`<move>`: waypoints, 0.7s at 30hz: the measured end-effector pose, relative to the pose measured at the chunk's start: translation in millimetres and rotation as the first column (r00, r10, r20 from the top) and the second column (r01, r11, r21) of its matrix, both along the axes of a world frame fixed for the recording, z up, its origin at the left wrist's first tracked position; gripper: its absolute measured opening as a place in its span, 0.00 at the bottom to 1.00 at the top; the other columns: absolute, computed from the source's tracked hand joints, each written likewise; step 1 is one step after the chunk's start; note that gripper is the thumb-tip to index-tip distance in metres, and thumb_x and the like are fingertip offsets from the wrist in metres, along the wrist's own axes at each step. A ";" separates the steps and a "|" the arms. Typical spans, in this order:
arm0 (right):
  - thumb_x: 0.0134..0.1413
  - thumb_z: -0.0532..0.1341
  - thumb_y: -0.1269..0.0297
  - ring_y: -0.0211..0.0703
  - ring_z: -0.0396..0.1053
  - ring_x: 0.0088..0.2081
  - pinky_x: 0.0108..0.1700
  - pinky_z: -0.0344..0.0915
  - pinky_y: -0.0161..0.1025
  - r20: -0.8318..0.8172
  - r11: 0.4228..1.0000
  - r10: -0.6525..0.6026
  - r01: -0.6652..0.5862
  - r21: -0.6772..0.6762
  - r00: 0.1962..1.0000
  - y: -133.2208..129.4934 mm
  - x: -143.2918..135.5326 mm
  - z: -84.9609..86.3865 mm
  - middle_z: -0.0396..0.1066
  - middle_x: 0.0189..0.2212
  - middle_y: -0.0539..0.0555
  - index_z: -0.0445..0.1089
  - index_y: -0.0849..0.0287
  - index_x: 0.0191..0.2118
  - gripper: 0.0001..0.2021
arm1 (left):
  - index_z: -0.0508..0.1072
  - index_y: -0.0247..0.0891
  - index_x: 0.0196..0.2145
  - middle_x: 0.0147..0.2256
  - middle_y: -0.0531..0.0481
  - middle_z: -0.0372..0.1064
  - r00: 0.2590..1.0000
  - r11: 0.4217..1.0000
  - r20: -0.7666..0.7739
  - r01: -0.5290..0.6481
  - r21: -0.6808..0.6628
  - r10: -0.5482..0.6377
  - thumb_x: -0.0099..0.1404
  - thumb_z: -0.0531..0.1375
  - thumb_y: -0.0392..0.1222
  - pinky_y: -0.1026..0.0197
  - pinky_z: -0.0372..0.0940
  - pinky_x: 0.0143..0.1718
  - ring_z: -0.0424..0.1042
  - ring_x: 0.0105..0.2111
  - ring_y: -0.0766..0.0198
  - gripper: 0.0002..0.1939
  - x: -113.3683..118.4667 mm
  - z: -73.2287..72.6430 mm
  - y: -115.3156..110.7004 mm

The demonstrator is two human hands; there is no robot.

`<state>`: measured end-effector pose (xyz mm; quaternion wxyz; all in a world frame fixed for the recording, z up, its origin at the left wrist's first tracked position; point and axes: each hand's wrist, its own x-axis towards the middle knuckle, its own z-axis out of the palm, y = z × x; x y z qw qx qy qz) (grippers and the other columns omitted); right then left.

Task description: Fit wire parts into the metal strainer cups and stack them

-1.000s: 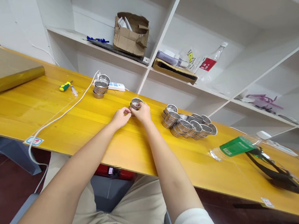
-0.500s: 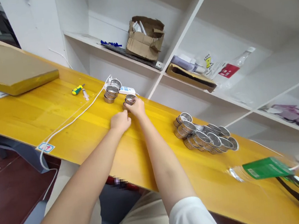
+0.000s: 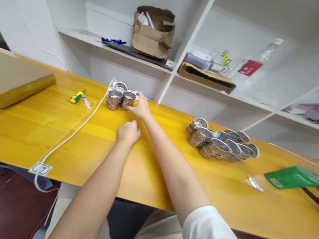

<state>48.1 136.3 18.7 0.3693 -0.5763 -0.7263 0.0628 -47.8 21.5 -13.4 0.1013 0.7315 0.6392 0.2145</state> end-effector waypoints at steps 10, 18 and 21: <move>0.59 0.65 0.61 0.70 0.70 0.57 0.55 0.65 0.57 0.575 0.787 -0.520 0.616 0.035 0.632 -166.5 192.2 41.8 0.73 0.52 0.76 0.71 0.67 0.54 0.20 | 0.78 0.42 0.41 0.39 0.40 0.79 0.990 0.991 0.085 0.107 0.079 -0.114 0.66 0.60 0.43 0.52 0.69 0.44 0.77 0.42 0.46 0.09 11.5 -1.7 -4.4; 0.61 0.63 0.64 0.63 0.75 0.52 0.58 0.60 0.60 0.691 0.786 -0.419 0.617 -0.049 0.589 -192.7 227.1 27.9 0.78 0.47 0.69 0.75 0.61 0.48 0.12 | 0.78 0.43 0.40 0.37 0.43 0.79 0.980 0.980 0.075 0.178 0.093 -0.185 0.63 0.61 0.43 0.55 0.68 0.43 0.77 0.41 0.49 0.09 8.8 -2.3 -12.0; 0.64 0.60 0.65 0.62 0.76 0.50 0.54 0.64 0.55 0.643 0.797 -0.417 0.599 -0.082 0.643 -192.6 221.2 26.6 0.79 0.46 0.68 0.76 0.59 0.47 0.10 | 0.78 0.43 0.39 0.35 0.44 0.79 0.970 0.973 0.110 0.208 0.098 -0.219 0.62 0.61 0.43 0.55 0.68 0.41 0.77 0.38 0.50 0.08 8.6 -4.0 -10.6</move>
